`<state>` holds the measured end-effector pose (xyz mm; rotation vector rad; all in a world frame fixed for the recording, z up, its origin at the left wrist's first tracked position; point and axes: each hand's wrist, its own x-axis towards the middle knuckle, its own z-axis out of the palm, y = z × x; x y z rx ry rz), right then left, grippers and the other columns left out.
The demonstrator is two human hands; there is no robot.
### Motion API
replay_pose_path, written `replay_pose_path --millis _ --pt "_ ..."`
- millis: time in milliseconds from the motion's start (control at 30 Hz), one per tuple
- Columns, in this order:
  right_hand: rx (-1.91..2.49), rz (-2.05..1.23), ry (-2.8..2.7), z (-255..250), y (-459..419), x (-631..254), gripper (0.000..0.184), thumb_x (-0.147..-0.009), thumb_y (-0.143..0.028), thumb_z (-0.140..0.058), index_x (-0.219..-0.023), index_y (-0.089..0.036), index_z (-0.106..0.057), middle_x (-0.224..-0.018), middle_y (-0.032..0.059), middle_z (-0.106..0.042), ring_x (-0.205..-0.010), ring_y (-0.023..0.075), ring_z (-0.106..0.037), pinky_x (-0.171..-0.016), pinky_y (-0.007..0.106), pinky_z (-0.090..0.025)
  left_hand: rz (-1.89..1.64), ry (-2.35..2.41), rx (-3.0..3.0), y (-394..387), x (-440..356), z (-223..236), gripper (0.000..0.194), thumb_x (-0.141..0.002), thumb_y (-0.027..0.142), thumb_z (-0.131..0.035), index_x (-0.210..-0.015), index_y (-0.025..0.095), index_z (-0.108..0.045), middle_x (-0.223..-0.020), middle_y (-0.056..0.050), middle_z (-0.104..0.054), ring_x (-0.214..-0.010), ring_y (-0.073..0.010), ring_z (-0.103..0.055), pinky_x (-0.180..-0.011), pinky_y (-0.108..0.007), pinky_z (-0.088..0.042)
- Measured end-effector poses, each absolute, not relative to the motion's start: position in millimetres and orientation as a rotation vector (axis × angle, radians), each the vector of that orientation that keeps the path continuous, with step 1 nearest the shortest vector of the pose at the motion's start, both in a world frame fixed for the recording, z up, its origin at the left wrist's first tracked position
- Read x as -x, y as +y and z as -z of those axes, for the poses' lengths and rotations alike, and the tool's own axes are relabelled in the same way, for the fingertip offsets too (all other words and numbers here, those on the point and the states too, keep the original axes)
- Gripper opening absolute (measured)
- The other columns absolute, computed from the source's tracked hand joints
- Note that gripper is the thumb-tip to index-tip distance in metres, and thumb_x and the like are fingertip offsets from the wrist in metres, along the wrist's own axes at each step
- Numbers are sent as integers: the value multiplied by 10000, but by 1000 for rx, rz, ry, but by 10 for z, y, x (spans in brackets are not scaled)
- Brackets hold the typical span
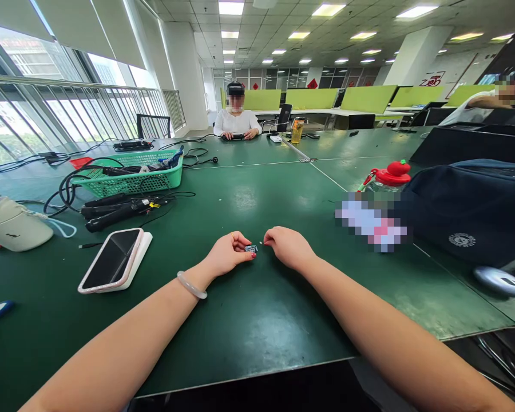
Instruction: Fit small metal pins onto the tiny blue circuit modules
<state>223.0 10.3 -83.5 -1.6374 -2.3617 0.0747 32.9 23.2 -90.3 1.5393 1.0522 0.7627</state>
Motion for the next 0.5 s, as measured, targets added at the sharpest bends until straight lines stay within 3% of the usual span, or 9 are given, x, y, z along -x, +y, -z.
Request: replay_pose_path --millis 500 --pt "1443 27 -2503 750 -36 -2083 151 -889 -185 -439 -859 -204 -586 -861 20 -589 -746 128 -554 -627 217 -358 -744 1061 -1656 245 -341 983 341 -574 268 -758 -782 152 -514 -713 -7 -593 -646 -105 -538 -638 -244 -443"
